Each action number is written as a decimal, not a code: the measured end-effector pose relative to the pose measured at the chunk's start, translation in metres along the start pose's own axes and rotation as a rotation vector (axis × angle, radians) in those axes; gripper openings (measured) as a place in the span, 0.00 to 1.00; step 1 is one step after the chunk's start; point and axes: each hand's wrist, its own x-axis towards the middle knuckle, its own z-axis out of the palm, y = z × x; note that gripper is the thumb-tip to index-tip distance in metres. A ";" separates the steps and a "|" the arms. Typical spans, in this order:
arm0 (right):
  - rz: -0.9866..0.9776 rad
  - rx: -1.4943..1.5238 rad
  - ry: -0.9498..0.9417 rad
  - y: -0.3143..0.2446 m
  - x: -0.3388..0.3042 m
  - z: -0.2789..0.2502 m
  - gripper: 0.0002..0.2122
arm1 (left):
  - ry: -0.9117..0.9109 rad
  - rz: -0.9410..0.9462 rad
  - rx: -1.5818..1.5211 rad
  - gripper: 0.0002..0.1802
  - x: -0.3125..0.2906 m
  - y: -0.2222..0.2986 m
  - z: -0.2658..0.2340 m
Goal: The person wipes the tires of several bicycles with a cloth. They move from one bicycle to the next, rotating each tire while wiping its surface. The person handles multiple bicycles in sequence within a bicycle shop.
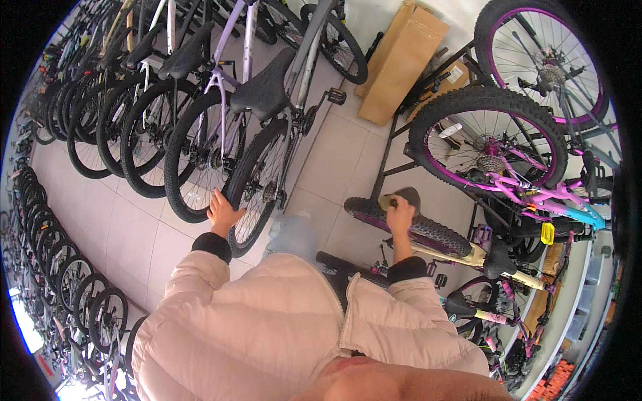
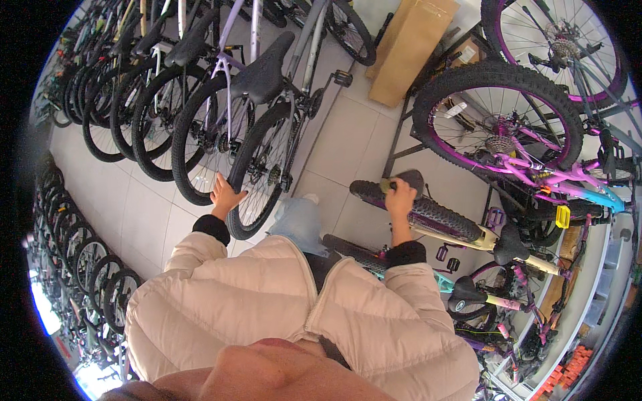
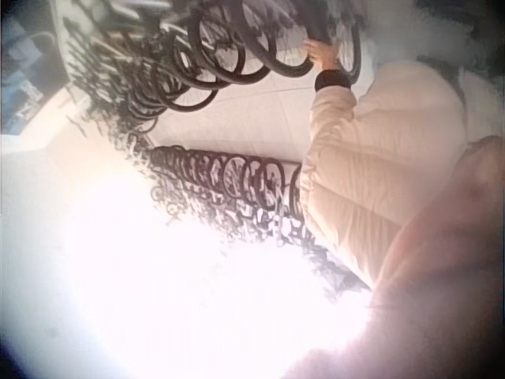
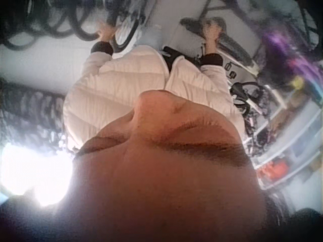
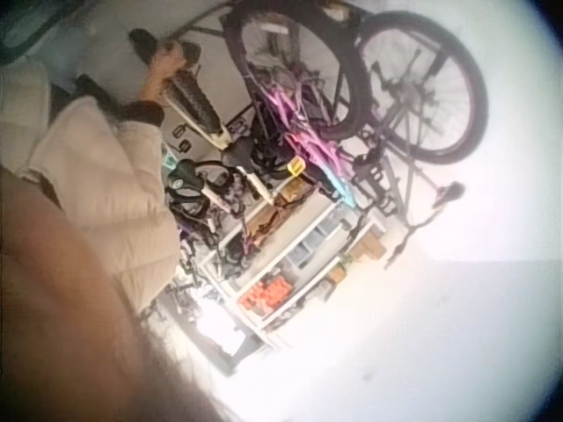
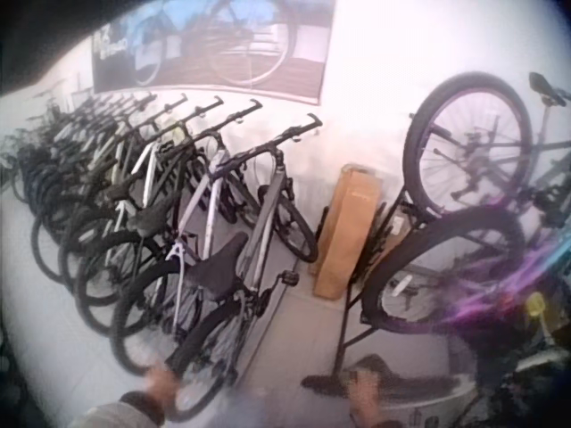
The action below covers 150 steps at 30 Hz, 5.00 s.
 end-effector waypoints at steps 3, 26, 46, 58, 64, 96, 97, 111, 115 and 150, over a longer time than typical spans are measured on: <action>0.264 0.500 -0.269 -0.036 0.002 0.040 0.15 | -0.075 -0.033 -0.025 0.65 0.003 -0.001 0.003; 0.778 1.898 -0.506 -0.340 -0.022 0.288 0.13 | -0.140 0.130 -0.486 0.59 0.011 -0.021 0.018; -0.185 0.591 -0.266 -0.348 0.134 0.237 0.16 | -0.389 0.009 -0.284 0.65 0.011 -0.007 -0.011; 0.589 1.297 -0.758 -0.292 0.170 0.199 0.19 | -0.431 -0.153 -0.162 0.73 0.012 -0.009 -0.007; -0.104 1.108 0.104 -0.326 0.457 0.132 0.18 | 0.087 0.101 -0.339 0.60 0.057 0.049 -0.012; -0.085 1.226 -0.298 -0.298 0.325 0.223 0.16 | 0.107 -0.007 -0.290 0.34 0.136 0.167 -0.025; -0.199 1.010 -0.359 -0.312 0.318 0.223 0.17 | 0.097 -0.021 -0.283 0.34 0.135 0.167 -0.027; 0.574 1.183 -0.856 -0.307 0.228 0.227 0.15 | 0.088 0.081 -0.055 0.43 0.133 0.168 -0.040; 0.883 1.924 -1.196 -0.314 0.284 0.229 0.14 | 0.106 0.098 -0.082 0.48 0.131 0.165 -0.039; 0.492 1.161 -1.450 -0.418 -0.119 0.129 0.13 | 0.349 -1.100 -0.774 0.45 -0.403 -0.248 0.152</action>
